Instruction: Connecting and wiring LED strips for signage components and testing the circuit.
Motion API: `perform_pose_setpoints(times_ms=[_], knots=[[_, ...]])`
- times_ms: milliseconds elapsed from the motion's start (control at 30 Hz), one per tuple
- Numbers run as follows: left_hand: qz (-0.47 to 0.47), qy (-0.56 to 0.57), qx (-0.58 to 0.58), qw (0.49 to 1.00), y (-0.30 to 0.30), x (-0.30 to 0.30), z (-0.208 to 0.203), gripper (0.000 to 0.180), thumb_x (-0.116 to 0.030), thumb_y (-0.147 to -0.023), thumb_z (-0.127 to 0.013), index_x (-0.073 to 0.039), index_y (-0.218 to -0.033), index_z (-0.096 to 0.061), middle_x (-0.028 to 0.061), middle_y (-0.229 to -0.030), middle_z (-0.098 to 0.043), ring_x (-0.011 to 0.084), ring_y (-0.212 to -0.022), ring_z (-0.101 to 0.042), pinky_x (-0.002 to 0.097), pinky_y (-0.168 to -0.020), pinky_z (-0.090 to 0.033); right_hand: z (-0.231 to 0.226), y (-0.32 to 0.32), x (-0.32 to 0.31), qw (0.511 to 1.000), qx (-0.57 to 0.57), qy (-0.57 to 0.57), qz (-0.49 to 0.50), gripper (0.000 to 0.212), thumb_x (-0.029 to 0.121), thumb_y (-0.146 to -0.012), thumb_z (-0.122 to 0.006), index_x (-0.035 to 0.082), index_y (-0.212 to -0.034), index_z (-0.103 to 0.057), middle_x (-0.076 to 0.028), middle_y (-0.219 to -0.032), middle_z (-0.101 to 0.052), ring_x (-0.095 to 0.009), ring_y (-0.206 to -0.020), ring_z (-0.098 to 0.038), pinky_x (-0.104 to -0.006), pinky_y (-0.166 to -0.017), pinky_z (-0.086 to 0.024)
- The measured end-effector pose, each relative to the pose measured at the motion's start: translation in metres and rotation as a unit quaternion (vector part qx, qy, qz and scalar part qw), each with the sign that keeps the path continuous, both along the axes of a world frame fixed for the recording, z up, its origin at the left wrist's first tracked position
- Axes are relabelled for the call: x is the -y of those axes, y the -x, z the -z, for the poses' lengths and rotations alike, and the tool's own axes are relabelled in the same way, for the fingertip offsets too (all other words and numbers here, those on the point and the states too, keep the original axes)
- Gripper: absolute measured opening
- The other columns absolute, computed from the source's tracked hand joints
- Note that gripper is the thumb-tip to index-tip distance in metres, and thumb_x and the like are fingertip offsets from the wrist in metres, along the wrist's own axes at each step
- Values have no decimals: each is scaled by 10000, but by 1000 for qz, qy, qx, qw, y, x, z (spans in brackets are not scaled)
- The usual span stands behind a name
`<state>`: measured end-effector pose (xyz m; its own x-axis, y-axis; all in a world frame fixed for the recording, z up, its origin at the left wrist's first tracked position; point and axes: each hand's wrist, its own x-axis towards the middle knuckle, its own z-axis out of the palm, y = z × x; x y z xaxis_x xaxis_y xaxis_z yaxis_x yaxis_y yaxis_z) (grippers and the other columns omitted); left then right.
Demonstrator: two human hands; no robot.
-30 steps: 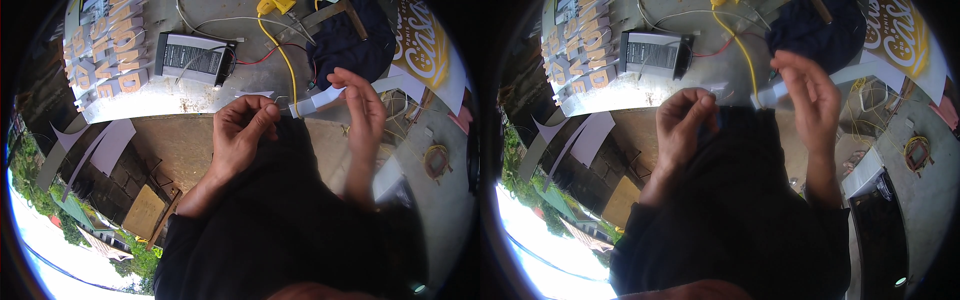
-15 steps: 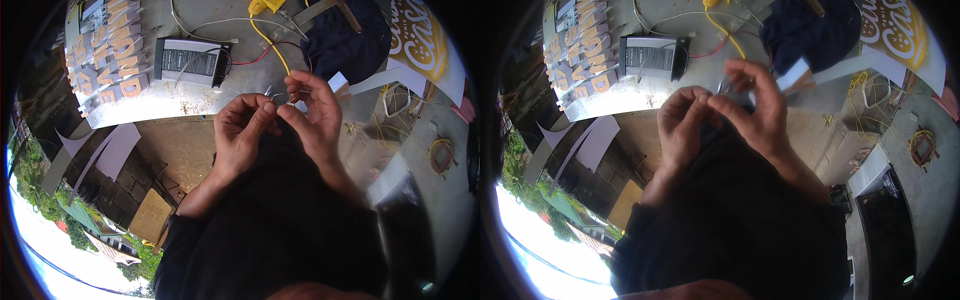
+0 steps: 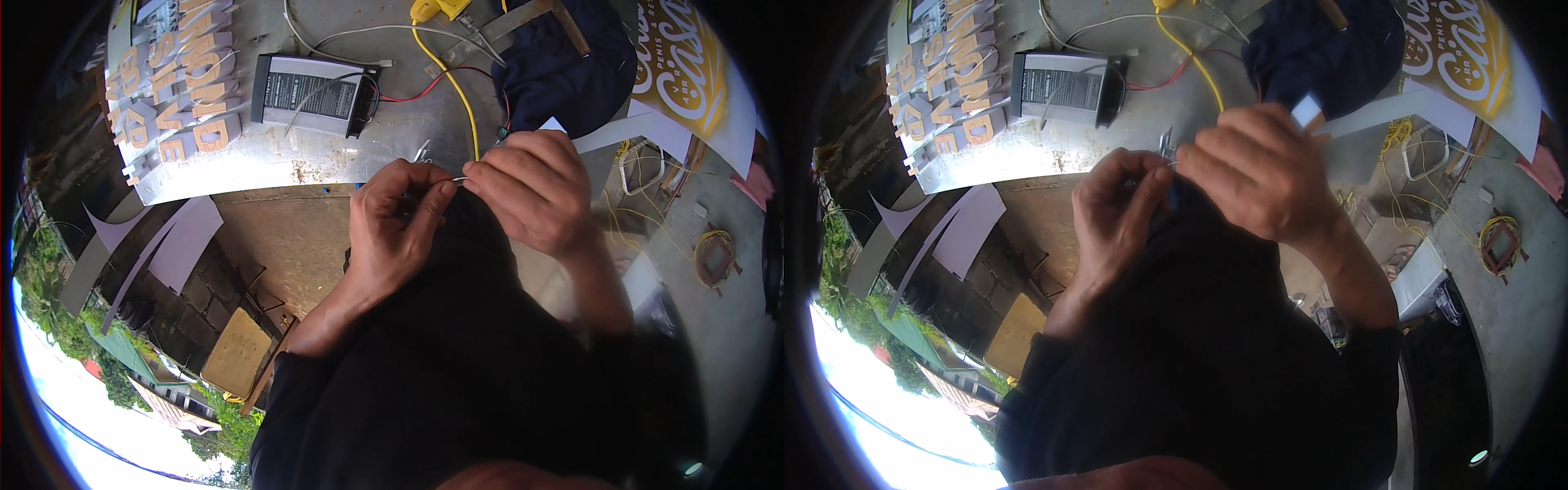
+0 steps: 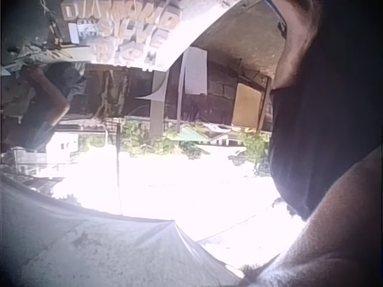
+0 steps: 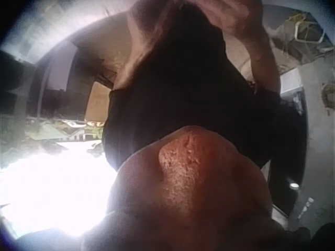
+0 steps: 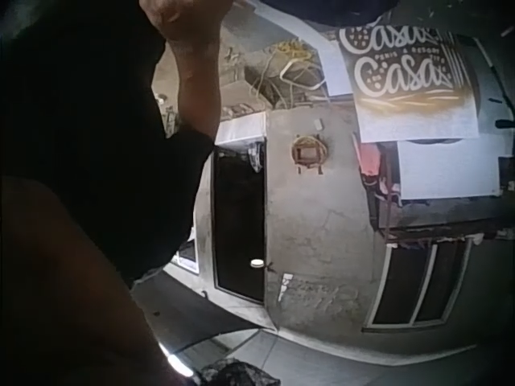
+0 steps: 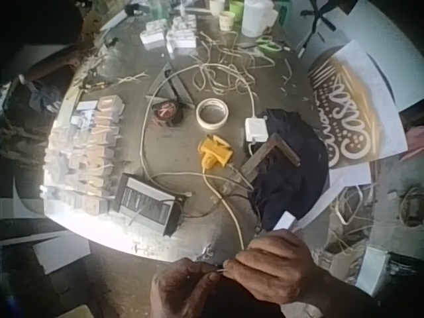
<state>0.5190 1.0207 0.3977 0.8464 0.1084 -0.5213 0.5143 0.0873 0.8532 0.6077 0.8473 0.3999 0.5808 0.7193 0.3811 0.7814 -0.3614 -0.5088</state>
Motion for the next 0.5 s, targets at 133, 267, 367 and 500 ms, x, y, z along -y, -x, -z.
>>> perform_pose_setpoints(times_ms=[133,267,367,500], knots=[[60,-228,221,946,-6,0,1,170,34,-778,-707,-16,-927,-644,93,-751,-613,214,-625,-610,298,-548,-473,-13,3,-2,960,-274,7,51,68,41,-782,-699,7,-773,-641,-60,-729,-603,-178,-697,-569,-275,-647,-435],[76,-309,312,895,-3,0,12,218,43,-738,-722,-23,-928,-639,87,-769,-609,244,-639,-605,327,-545,-475,-22,6,-4,709,-688,-41,150,178,93,-903,-597,-18,-765,-606,-30,-717,-587,-83,-700,-528,-235,-648,-411],[98,-338,354,866,-2,-2,14,248,45,-713,-733,-25,-930,-635,78,-778,-610,238,-630,-598,343,-538,-473,-20,-3,3,611,-785,-41,100,238,151,-953,-555,-33,-807,-593,-4,-735,-582,-37,-721,-500,-231,-636,-414],[88,-208,246,943,-3,-8,7,187,21,-766,-723,-15,-933,-645,78,-774,-621,199,-647,-608,301,-544,-467,-38,-12,15,749,-645,111,106,158,140,-906,-625,-18,-893,-625,-25,-763,-588,-72,-716,-521,-242,-628,-415]])
